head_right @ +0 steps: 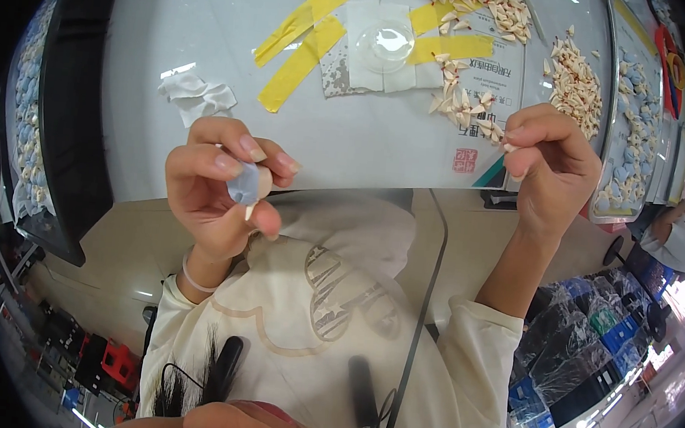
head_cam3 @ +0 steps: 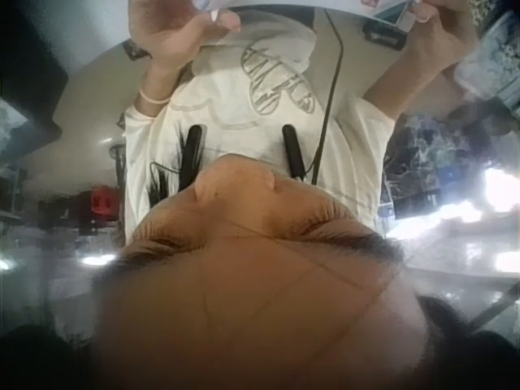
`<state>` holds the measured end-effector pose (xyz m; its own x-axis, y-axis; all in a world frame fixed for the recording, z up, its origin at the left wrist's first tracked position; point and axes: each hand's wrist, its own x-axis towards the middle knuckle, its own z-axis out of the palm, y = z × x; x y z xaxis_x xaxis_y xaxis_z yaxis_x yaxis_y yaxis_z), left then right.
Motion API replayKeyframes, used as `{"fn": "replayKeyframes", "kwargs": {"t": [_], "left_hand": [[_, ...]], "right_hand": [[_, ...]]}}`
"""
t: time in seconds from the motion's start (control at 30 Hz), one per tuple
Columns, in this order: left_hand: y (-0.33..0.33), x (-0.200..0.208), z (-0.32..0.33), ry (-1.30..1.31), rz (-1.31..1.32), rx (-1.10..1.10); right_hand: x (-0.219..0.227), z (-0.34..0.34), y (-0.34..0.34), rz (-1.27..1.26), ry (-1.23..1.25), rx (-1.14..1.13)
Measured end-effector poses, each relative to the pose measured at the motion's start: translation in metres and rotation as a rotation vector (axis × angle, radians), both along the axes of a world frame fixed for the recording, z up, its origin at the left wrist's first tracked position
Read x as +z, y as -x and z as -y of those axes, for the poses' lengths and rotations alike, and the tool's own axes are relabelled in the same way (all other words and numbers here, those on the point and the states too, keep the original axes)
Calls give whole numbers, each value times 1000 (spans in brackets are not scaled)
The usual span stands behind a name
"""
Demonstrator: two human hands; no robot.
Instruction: The person assembles small plastic figurines by hand, attaching toy hair and toy head components to toy bodies.
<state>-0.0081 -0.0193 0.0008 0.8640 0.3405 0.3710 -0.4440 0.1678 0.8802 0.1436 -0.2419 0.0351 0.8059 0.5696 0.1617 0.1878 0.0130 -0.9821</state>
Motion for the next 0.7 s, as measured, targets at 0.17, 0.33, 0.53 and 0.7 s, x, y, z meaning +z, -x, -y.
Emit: {"fn": "replayKeyframes", "kwargs": {"t": [0.17,0.33,0.53,0.7], "left_hand": [[3,-1,0,108,-22,-81],[5,1,-2,204,-63,15],[8,5,-6,424,-136,-97],[6,6,-4,442,-193,-15]], "right_hand": [[0,-14,6,-58,-56,-54],[6,-24,18,-136,118,-254],[6,-29,27,-16,206,-325],[8,-34,28,-3,244,-306]]}}
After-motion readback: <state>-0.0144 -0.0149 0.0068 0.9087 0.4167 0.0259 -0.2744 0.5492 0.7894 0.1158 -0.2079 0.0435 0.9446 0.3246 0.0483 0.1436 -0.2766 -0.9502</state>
